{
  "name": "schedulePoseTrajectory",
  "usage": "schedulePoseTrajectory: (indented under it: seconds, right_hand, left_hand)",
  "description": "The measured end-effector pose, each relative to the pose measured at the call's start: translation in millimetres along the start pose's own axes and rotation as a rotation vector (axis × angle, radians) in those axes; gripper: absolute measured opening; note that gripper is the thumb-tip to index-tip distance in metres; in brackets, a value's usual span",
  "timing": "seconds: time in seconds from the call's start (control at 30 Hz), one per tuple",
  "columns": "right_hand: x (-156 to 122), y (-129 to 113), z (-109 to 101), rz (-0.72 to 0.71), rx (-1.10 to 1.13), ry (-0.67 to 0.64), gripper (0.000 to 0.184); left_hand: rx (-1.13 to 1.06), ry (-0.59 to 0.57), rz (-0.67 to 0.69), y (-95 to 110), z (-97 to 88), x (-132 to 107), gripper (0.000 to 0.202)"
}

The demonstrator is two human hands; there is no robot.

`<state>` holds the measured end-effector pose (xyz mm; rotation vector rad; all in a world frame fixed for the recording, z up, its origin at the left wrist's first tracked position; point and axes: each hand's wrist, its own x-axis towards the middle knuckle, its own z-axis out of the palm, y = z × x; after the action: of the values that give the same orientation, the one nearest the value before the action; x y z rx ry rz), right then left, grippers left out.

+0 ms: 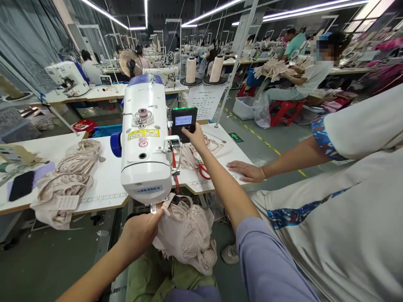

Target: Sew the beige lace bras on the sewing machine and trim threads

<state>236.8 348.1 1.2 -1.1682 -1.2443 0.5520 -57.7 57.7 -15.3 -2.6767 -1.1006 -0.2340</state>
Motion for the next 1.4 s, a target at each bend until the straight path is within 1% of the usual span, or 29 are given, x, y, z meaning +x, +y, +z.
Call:
schedulePoseTrajectory:
  seconds: [0.07, 0.17, 0.3, 0.33, 0.4, 0.43, 0.47, 0.5, 0.53, 0.57, 0.6, 0.63, 0.67, 0.7, 0.73, 0.77, 0.8, 0.87, 0.93, 1.0, 1.1, 1.17, 1.27, 1.4]
  right_hand:
    - [0, 3, 2, 0.004, 0.050, -0.020, 0.056]
    - [-3, 6, 4, 0.023, 0.103, -0.012, 0.055]
    - [5, 1, 3, 0.064, 0.142, -0.055, 0.057]
    - [6, -3, 1, 0.074, 0.127, -0.045, 0.058]
    - [-5, -9, -4, 0.076, 0.053, 0.056, 0.058]
    - [-19, -10, -8, 0.061, 0.012, 0.130, 0.056]
    - [-41, -11, -12, 0.037, -0.018, 0.194, 0.053]
    - [-69, -10, -16, 0.019, -0.034, 0.224, 0.049]
    - [-103, -9, -20, 0.011, -0.023, 0.198, 0.044]
    - [-140, -8, -24, 0.030, 0.004, 0.116, 0.039]
    - [-180, -8, -29, 0.091, 0.042, -0.023, 0.038]
    - [-218, -9, -33, 0.167, 0.098, -0.178, 0.039]
    - [-253, -11, -37, 0.226, 0.162, -0.294, 0.043]
    - [-284, -14, -39, 0.260, 0.212, -0.374, 0.049]
    - [-308, -18, -40, 0.285, 0.239, -0.451, 0.054]
    - [-325, -22, -40, 0.291, 0.243, -0.499, 0.057]
    - [-335, -27, -38, 0.284, 0.217, -0.527, 0.058]
    - [-338, -38, -35, 0.241, 0.095, -0.530, 0.057]
    - [-325, -50, -35, 0.149, -0.073, -0.510, 0.052]
    - [-309, -61, -37, 0.027, -0.215, -0.530, 0.045]
    - [-293, -70, -41, -0.103, -0.298, -0.583, 0.038]
    - [-286, -72, -42, -0.125, -0.318, -0.599, 0.037]
    - [-277, -71, -41, -0.144, -0.372, -0.623, 0.034]
    - [-261, -71, -38, -0.172, -0.422, -0.690, 0.024]
  left_hand:
    - [0.001, 0.006, -0.010, 1, 0.4, 0, 0.038]
    - [-0.007, 0.001, -0.014, 2, -0.3, 1, 0.037]
    - [-0.016, 0.019, -0.027, -1, -0.1, 2, 0.038]
    - [-0.021, 0.020, -0.035, -1, -0.3, 2, 0.037]
    - [-0.038, 0.013, -0.052, 0, -1.8, 2, 0.036]
    - [-0.051, -0.004, -0.065, 1, -3.3, 2, 0.035]
    - [-0.063, -0.035, -0.085, 3, -5.1, 2, 0.034]
    - [-0.073, -0.076, -0.109, 6, -7.0, 2, 0.034]
    - [-0.084, -0.125, -0.135, 9, -8.7, 3, 0.032]
    - [-0.092, -0.175, -0.159, 11, -10.0, 4, 0.033]
    - [-0.101, -0.212, -0.175, 13, -10.7, 5, 0.034]
    - [-0.110, -0.237, -0.185, 14, -10.9, 6, 0.034]
    - [-0.117, -0.246, -0.192, 15, -10.8, 7, 0.033]
    - [-0.124, -0.245, -0.197, 17, -10.5, 7, 0.033]
    - [-0.129, -0.236, -0.201, 19, -10.2, 8, 0.032]
    - [-0.131, -0.222, -0.207, 21, -9.9, 8, 0.032]
    - [-0.128, -0.205, -0.213, 23, -9.4, 8, 0.032]
    - [-0.114, -0.169, -0.229, 28, -8.1, 6, 0.034]
    - [-0.094, -0.133, -0.236, 33, -5.9, 4, 0.036]
    - [-0.073, -0.095, -0.232, 36, -3.8, 2, 0.037]
    - [-0.031, -0.035, -0.210, 39, -2.7, 1, 0.036]
    - [-0.017, -0.014, -0.193, 40, -4.1, 1, 0.035]
    - [-0.019, -0.027, -0.180, 42, -8.3, 3, 0.037]
    - [0.005, -0.010, -0.207, 45, -12.5, 8, 0.035]
